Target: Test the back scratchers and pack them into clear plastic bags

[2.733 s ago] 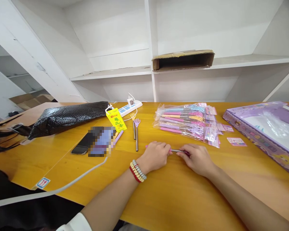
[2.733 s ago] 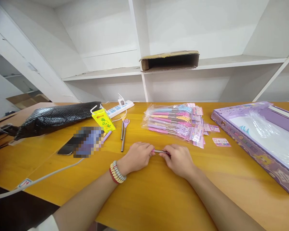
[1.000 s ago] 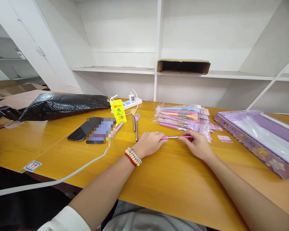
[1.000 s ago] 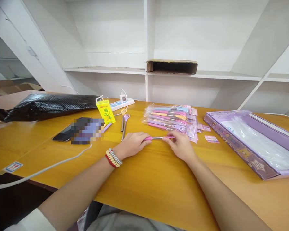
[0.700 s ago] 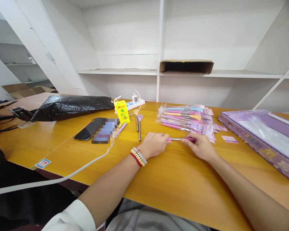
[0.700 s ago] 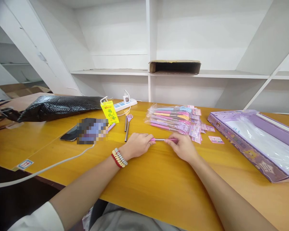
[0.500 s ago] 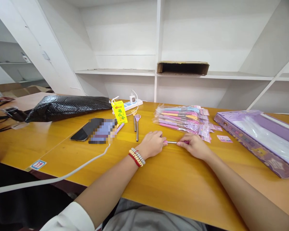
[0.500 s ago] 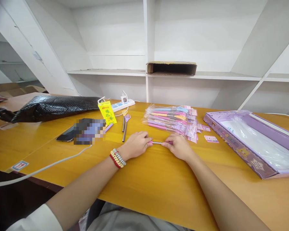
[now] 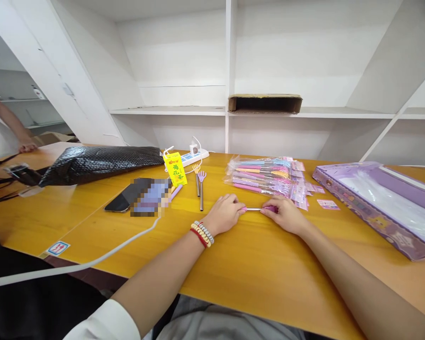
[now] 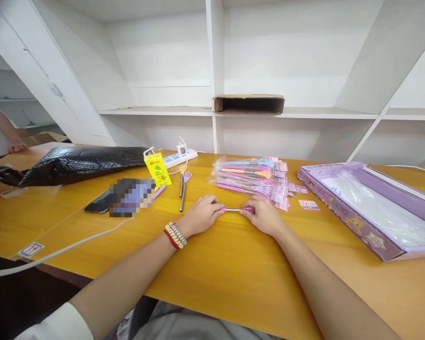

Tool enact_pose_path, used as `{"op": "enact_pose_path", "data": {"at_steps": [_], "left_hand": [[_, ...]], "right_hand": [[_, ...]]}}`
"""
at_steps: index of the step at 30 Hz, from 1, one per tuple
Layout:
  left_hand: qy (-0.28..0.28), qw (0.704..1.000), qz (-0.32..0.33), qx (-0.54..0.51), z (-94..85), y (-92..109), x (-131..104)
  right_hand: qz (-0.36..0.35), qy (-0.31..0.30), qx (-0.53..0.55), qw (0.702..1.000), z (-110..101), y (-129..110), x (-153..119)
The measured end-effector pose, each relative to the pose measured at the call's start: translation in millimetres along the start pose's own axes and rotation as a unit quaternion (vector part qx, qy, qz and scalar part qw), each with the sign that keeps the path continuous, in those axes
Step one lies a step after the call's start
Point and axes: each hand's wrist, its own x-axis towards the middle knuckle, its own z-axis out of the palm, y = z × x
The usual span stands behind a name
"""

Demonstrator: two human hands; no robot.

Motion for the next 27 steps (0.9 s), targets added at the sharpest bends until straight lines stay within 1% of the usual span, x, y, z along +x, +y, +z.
{"op": "enact_pose_path", "data": {"at_steps": [3,6,8,10,14,19,23,27], "left_hand": [[0.004,0.999,0.015,0.031,-0.1,3,2],[0.014,0.997,0.035,0.069,-3.9,8,4],[0.022,0.995,0.041,0.085,-6.5,11,5],[0.029,0.995,0.033,0.092,-8.0,11,6],[0.04,0.996,-0.011,0.081,-8.2,5,10],[0.046,0.991,-0.094,0.081,-14.6,-9,11],[0.048,0.99,-0.12,0.056,-23.0,-14,10],[0.036,0.985,-0.162,0.037,-25.1,-14,9]], "right_hand": [[-0.024,0.002,-0.049,0.998,-2,-6,-1],[-0.036,-0.015,-0.096,0.995,-5,-14,-3],[-0.034,-0.02,-0.106,0.994,-6,-18,-4],[-0.03,-0.013,-0.104,0.994,-5,-20,-5],[-0.003,0.012,-0.091,0.996,-5,-17,-4],[0.014,0.052,-0.059,0.997,-6,-1,-2],[0.014,0.084,-0.022,0.996,-7,6,-2],[0.027,0.1,0.001,0.995,-6,6,-1]]}}
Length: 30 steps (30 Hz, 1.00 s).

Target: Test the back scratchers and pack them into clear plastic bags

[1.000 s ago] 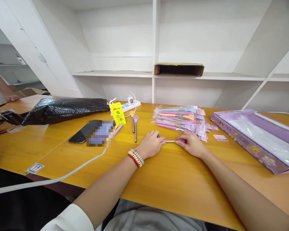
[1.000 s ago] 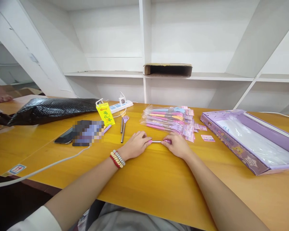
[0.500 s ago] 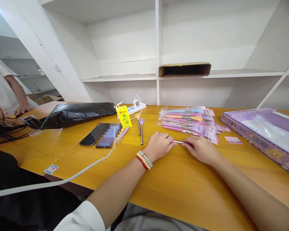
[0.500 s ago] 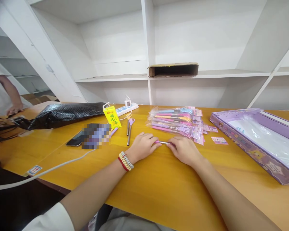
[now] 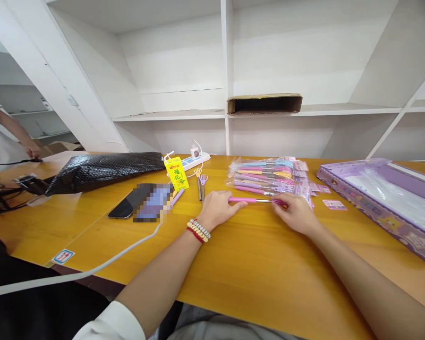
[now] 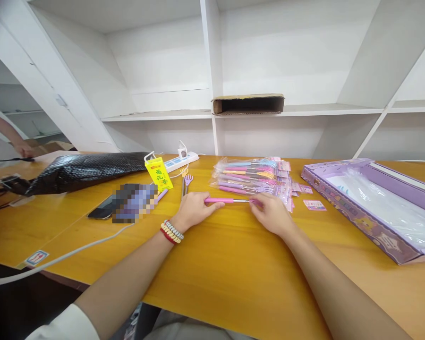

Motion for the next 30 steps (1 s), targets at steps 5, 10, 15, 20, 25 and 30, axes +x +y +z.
{"op": "enact_pose_path", "data": {"at_steps": [5,10,15,20,25,30], "left_hand": [[-0.01,0.999,-0.027,-0.027,4.4,-1,-3],[-0.03,0.99,0.018,-0.133,4.6,-6,-6],[-0.048,0.98,0.07,-0.179,1.5,-11,-6],[-0.031,0.985,0.071,-0.155,4.1,-13,-4],[-0.028,0.989,0.077,-0.124,6.2,-14,-4],[-0.035,0.992,0.067,-0.105,6.2,-9,-4]], "right_hand": [[0.009,0.01,0.01,1.0,1,1,0],[0.015,0.01,0.032,0.999,1,1,-1],[0.036,0.007,0.042,0.998,2,1,-2],[0.059,0.001,0.072,0.996,3,-1,-2],[0.059,-0.028,0.099,0.993,1,-3,-3],[0.158,0.047,0.261,0.951,2,-8,1]]}}
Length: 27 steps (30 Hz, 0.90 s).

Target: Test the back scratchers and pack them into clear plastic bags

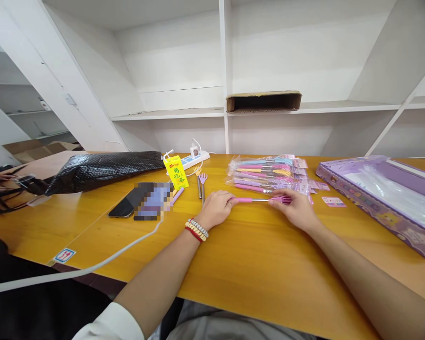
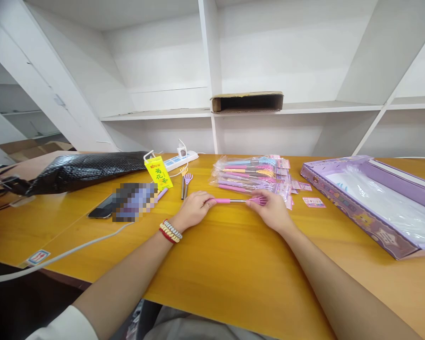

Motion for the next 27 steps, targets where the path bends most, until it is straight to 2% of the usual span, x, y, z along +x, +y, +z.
{"op": "enact_pose_path", "data": {"at_steps": [1,3,5,6,12,19,23,27], "left_hand": [[-0.003,1.0,-0.001,-0.001,0.4,2,0],[-0.008,1.0,-0.001,-0.003,1.3,5,-1],[-0.008,1.0,0.007,0.002,1.7,8,-3],[-0.008,1.0,0.011,0.01,1.7,9,-4],[-0.016,0.997,0.02,0.075,-1.8,10,-6],[-0.031,0.992,0.012,0.125,-5.6,16,-8],[-0.048,0.99,0.015,0.135,-3.3,18,-8],[-0.034,0.992,0.017,0.119,-0.6,15,-7]], "right_hand": [[0.035,0.018,0.085,0.996,1,-1,1],[0.09,0.035,0.254,0.962,4,-3,1],[0.116,0.03,0.352,0.928,5,-4,1],[0.122,0.023,0.368,0.922,6,-4,0],[0.144,0.001,0.285,0.948,10,-5,-3],[0.122,-0.016,0.231,0.965,12,-13,-7],[0.095,-0.044,0.173,0.979,12,-17,-9],[0.041,-0.075,0.098,0.992,9,-10,-7]]}}
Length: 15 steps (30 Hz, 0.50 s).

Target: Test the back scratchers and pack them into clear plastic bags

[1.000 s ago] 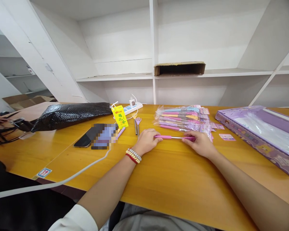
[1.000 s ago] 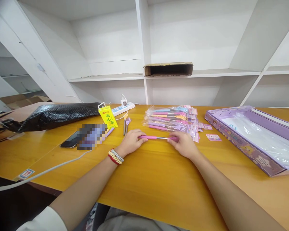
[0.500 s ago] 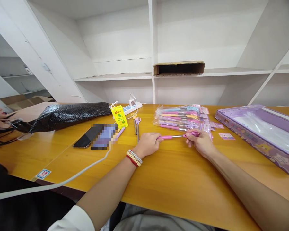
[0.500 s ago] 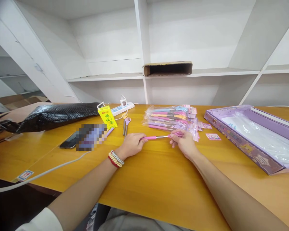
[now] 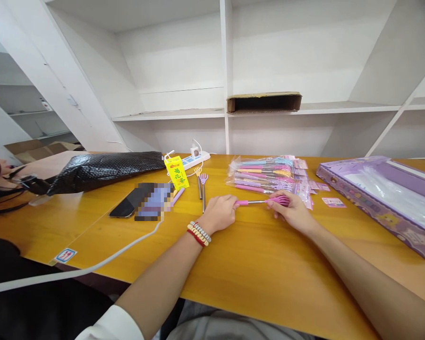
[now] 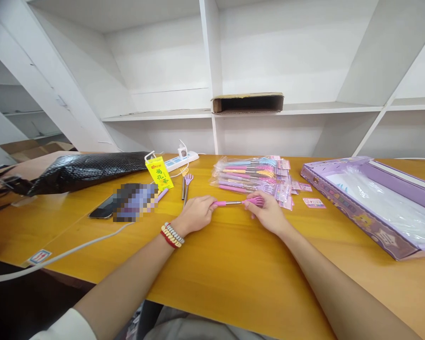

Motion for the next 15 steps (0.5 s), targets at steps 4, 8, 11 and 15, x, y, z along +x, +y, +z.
{"op": "enact_pose_path", "data": {"at_steps": [4,8,11,15], "left_hand": [[0.005,1.0,0.009,-0.022,3.6,-5,1],[0.009,0.999,0.033,-0.031,9.4,-6,2],[0.015,0.999,0.031,-0.023,9.1,-2,3],[0.101,0.992,0.043,-0.057,-17.5,8,-2]], "right_hand": [[-0.038,0.008,-0.16,0.986,-8,5,4],[-0.033,-0.019,-0.299,0.954,-12,8,7],[-0.044,-0.018,-0.351,0.935,-13,14,10],[-0.06,-0.007,-0.34,0.938,-16,9,12]]}}
